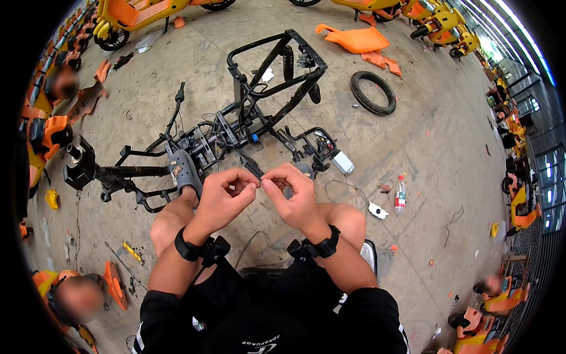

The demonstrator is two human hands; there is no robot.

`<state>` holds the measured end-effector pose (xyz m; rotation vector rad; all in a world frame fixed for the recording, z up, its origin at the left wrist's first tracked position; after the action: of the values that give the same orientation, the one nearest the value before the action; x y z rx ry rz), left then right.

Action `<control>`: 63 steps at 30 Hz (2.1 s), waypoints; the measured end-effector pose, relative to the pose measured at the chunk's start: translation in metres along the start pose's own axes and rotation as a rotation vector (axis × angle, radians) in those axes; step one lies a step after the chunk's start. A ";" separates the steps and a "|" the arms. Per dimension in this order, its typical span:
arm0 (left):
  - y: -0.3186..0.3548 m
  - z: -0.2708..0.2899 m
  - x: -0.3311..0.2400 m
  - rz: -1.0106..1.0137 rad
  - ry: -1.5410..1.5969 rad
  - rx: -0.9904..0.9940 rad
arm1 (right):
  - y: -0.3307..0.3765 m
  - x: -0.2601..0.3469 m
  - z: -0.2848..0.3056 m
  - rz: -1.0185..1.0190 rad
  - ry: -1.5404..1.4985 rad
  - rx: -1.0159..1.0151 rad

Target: The person manipulates small electronic wires and connectors while sitting in a large warehouse environment with several vehicle frames.

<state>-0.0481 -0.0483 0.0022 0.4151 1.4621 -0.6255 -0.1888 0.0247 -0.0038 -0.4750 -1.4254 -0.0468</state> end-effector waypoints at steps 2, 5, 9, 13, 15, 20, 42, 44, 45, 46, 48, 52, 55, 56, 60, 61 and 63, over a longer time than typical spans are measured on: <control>0.000 0.001 -0.001 0.013 0.058 -0.006 | -0.001 0.002 0.000 0.027 0.072 -0.007; 0.001 0.003 0.003 0.063 0.132 -0.038 | -0.003 0.023 -0.003 0.235 0.283 -0.091; 0.002 0.006 0.002 0.103 0.148 -0.056 | 0.000 0.054 -0.005 0.538 0.481 -0.223; 0.003 0.007 -0.002 0.052 0.101 -0.064 | 0.005 0.052 -0.008 0.547 0.425 -0.172; 0.003 0.007 0.000 0.045 0.090 -0.069 | 0.005 0.048 -0.010 0.506 0.392 -0.166; 0.005 0.009 -0.002 0.069 0.109 -0.094 | 0.007 0.050 -0.012 0.400 0.386 -0.126; 0.006 0.005 -0.005 -0.018 0.027 -0.049 | 0.006 0.049 -0.010 0.411 0.432 -0.162; 0.007 0.004 -0.006 -0.030 -0.001 -0.056 | 0.006 0.048 -0.010 0.401 0.438 -0.154; 0.008 0.004 -0.006 -0.036 -0.016 -0.061 | 0.006 0.047 -0.010 0.397 0.440 -0.150; 0.009 0.004 -0.007 -0.054 -0.031 -0.065 | 0.006 0.047 -0.010 0.398 0.441 -0.153; 0.010 0.002 -0.006 -0.089 -0.064 -0.072 | 0.007 0.044 -0.010 0.398 0.443 -0.160; 0.012 0.001 -0.015 -0.158 -0.105 -0.083 | 0.008 0.042 -0.010 0.384 0.417 -0.190; 0.013 0.001 -0.017 -0.188 -0.120 -0.093 | 0.007 0.044 -0.010 0.391 0.405 -0.232; 0.014 0.001 -0.018 -0.198 -0.119 -0.098 | 0.007 0.046 -0.010 0.388 0.408 -0.231; 0.015 0.002 -0.018 -0.206 -0.127 -0.102 | 0.010 0.030 -0.007 0.308 0.312 -0.241; 0.015 0.001 -0.020 -0.216 -0.130 -0.101 | 0.011 0.026 -0.006 0.267 0.279 -0.241; 0.015 0.001 -0.024 -0.236 -0.137 -0.101 | 0.011 0.021 -0.005 0.188 0.213 -0.239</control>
<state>-0.0382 -0.0338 0.0241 0.1183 1.4151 -0.7496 -0.1774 0.0382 0.0124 -0.7765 -1.1668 -0.1138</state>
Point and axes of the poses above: each hand's wrist, its own y-axis away from the middle knuckle, its own z-axis out of the back of the hand, x = y × z, the point moved 7 cm from there along -y, towards the middle knuckle, and after that the axes turned 2 degrees about -z, right-handed, at the moved point
